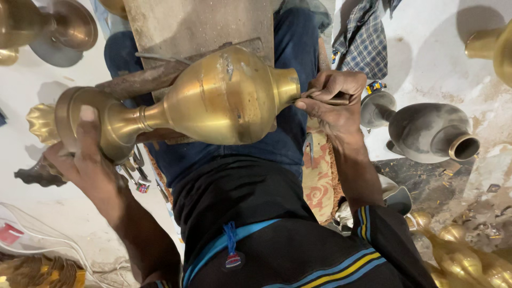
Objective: The person sits on the floor holding a large brass vase on their lap and scrapes its surface with a small hand scraper, rotating the vase to work different areas. They briefly wipe the vase with a cloth and continue scraping the body and neck.
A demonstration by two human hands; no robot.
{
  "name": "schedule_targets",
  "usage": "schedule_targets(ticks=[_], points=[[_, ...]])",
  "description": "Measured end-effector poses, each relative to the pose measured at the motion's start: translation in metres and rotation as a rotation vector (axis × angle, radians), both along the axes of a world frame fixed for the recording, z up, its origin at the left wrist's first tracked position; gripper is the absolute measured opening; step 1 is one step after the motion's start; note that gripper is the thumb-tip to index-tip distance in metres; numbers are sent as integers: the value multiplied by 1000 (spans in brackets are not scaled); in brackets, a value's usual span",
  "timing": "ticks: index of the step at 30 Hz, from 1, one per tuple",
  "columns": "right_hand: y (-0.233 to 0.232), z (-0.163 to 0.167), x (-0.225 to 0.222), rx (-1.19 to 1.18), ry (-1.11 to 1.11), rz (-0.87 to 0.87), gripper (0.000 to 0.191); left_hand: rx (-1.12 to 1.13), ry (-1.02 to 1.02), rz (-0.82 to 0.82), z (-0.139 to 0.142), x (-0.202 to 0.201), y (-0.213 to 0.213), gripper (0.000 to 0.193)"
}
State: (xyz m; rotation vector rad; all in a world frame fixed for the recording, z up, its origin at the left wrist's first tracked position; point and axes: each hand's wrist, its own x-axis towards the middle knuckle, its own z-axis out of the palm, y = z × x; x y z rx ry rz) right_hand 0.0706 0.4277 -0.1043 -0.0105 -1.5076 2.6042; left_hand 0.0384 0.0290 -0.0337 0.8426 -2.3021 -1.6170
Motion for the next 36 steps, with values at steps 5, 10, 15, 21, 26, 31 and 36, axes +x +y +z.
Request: schedule_targets(ticks=[5,10,15,21,26,31,36], points=[[-5,3,0,-61,-26,-82,28,137,433,-239,-51,29,-14,44],[-8,5,0,-68,-90,-92,28,249,625,-44,-104,30,0,37],[-3,2,0,-48,-26,-22,33,93,531,-74,-49,19,23,49],[0,-1,3,85,-12,-34,27,-32,172,-158,37,-1,47,47],[1,1,0,14,5,6,27,59,112,-108,17,-1,16,46],[-5,6,-3,-61,6,-31,23,169,299,-266,-43,27,-13,36],[-7,10,-5,-72,-75,-63,25,339,527,-170,-103,37,-9,39]])
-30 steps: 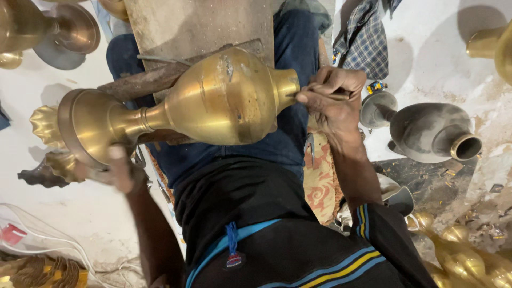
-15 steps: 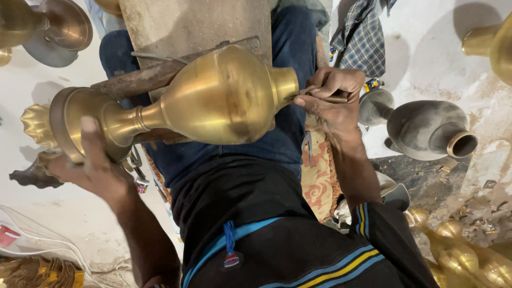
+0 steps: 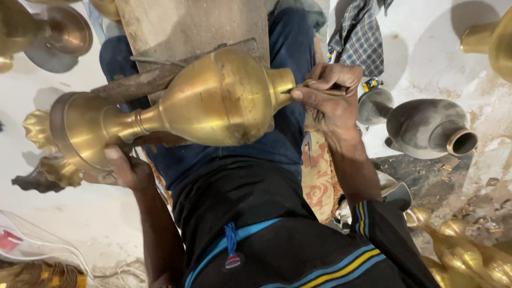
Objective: The person sits on the floor holding a large brass vase on their lap and scrapes its surface with a small hand scraper, rotating the vase to work different areas. They briefly wipe the vase with a cloth and continue scraping the body and neck.
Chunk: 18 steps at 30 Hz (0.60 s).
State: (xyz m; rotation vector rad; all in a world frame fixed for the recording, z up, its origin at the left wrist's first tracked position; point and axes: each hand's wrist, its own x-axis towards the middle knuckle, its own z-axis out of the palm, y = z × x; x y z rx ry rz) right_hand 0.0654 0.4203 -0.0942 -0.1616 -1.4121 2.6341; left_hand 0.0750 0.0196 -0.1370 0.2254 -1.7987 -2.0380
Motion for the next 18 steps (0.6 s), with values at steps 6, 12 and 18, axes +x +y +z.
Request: schedule_targets(ticks=[6,12,18], points=[[4,-4,1,57,23,26,27,-140,95,32,34,-12,11,54],[7,-10,7,171,96,42,29,-940,-235,22,92,-19,8,36],[4,-5,5,73,44,19,26,-474,-635,195,102,-26,5,73]])
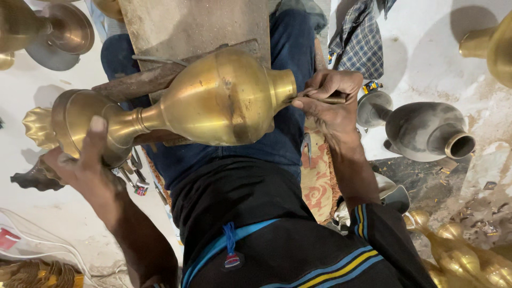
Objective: The person sits on the floor holding a large brass vase on their lap and scrapes its surface with a small hand scraper, rotating the vase to work different areas. They briefly wipe the vase with a cloth and continue scraping the body and neck.
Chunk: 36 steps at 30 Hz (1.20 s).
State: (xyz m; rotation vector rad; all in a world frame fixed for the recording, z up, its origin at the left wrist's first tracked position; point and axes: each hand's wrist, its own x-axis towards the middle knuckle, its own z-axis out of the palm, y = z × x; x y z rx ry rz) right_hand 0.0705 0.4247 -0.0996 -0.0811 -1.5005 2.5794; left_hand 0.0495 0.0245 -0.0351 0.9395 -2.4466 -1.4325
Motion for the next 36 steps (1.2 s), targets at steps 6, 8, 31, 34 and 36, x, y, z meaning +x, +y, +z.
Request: schedule_targets(ticks=[6,8,31,34,36], points=[[-8,4,-3,-123,-6,-19,24,378,610,-224,-62,15,20,65],[-7,5,-4,-66,2,-21,25,324,644,-132,-78,15,20,55],[-7,4,0,-74,-39,-72,29,391,622,-191,-55,17,21,47],[-5,4,-3,-46,-46,-58,28,481,839,-106,-86,12,33,46],[-2,4,-4,-10,-36,-22,27,411,821,-32,-85,8,36,46]])
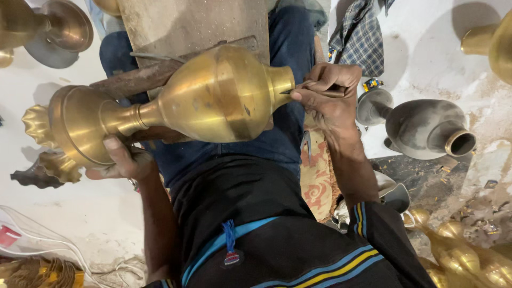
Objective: The person sits on the floor holding a large brass vase on their lap and scrapes its surface with a small hand scraper, rotating the vase to work different areas. They briefly wipe the vase with a cloth and continue scraping the body and neck.
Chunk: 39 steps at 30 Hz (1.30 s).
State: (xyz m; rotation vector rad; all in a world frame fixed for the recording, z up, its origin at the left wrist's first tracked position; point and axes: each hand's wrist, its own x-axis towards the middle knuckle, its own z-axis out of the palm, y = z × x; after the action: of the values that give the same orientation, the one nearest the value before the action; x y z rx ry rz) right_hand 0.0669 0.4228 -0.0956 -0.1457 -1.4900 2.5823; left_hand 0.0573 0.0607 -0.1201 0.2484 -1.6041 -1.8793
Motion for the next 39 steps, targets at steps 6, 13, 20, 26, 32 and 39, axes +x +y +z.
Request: schedule_targets(ticks=[6,13,20,26,32,39], points=[[8,-4,4,48,79,81,28,-291,-309,-90,74,2,7,44],[8,-1,3,149,121,74,31,-435,-610,18,103,-17,-1,51],[-9,7,4,-73,-39,-72,27,-384,-148,-211,56,5,-9,42],[0,0,4,76,3,-36,27,-283,-206,-120,72,-5,21,42],[10,-9,3,149,139,90,33,-221,-435,-46,112,-14,14,49],[2,-11,9,23,41,-5,29,-157,-397,-90,86,3,1,66]])
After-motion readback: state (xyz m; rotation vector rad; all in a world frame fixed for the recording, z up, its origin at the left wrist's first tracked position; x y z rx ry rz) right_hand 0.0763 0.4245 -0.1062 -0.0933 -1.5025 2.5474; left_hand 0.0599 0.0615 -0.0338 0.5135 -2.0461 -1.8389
